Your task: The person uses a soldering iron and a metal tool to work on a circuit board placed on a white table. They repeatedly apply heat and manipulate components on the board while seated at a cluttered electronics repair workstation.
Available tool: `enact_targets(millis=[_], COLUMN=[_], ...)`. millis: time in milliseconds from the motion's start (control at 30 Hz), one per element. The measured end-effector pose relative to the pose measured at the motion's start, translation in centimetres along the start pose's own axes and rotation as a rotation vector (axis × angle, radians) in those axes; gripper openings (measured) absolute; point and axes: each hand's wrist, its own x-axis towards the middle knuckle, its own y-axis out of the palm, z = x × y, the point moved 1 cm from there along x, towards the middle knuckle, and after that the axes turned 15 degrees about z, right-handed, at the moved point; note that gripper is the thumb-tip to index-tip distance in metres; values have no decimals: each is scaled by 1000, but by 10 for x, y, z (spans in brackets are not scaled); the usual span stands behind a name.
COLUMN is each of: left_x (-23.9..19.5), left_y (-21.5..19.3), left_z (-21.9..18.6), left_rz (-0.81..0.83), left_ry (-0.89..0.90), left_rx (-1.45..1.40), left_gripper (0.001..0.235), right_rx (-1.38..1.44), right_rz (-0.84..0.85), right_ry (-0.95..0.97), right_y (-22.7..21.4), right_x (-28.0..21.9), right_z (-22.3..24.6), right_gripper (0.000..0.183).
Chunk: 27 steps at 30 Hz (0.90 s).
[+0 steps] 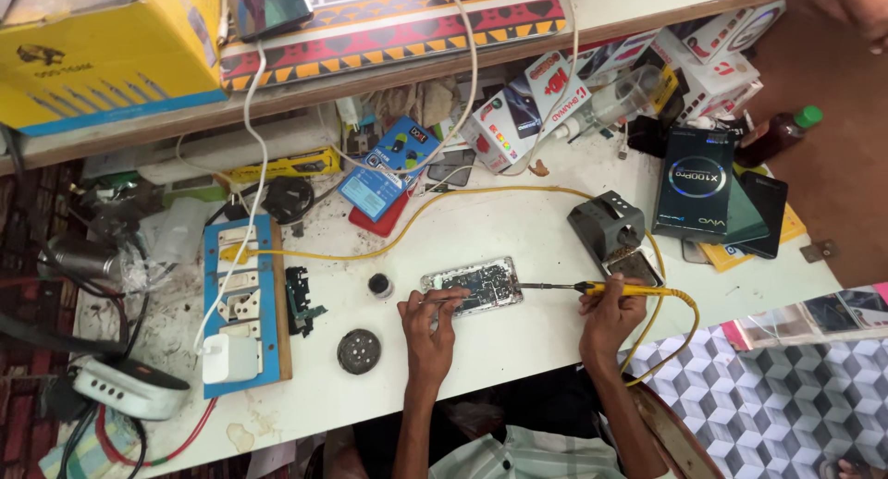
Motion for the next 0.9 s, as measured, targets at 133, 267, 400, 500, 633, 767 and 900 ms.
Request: enact_targets(millis=[133,267,400,500,633,767,900], left_x=[0,-2,1,0,1,1,1], left_y=[0,-2,-3,-4,-4,-3,-2], left_z=[0,-2,-6,-7,-8,-5,0], left_rz=[-15,-21,-14,6,0,-2,-13], left_ry=[34,29,-19,-1,-15,1,21], left_rx=[12,20,-16,-25,-4,9,9], left_gripper=[14,16,19,20,20,20,19], right_rx=[-39,-82,-85,-114,-163,-150,-181], right_rz=[9,35,69,77,89,88,96], right_ry=[12,17,-4,33,31,12,22], right_y=[3,7,11,12,13,13,13], right_x=[0,-2,0,-1,0,0,1], right_z=[4,8,14,15,16,17,17], right_gripper=[21,21,22,23,23,23,25])
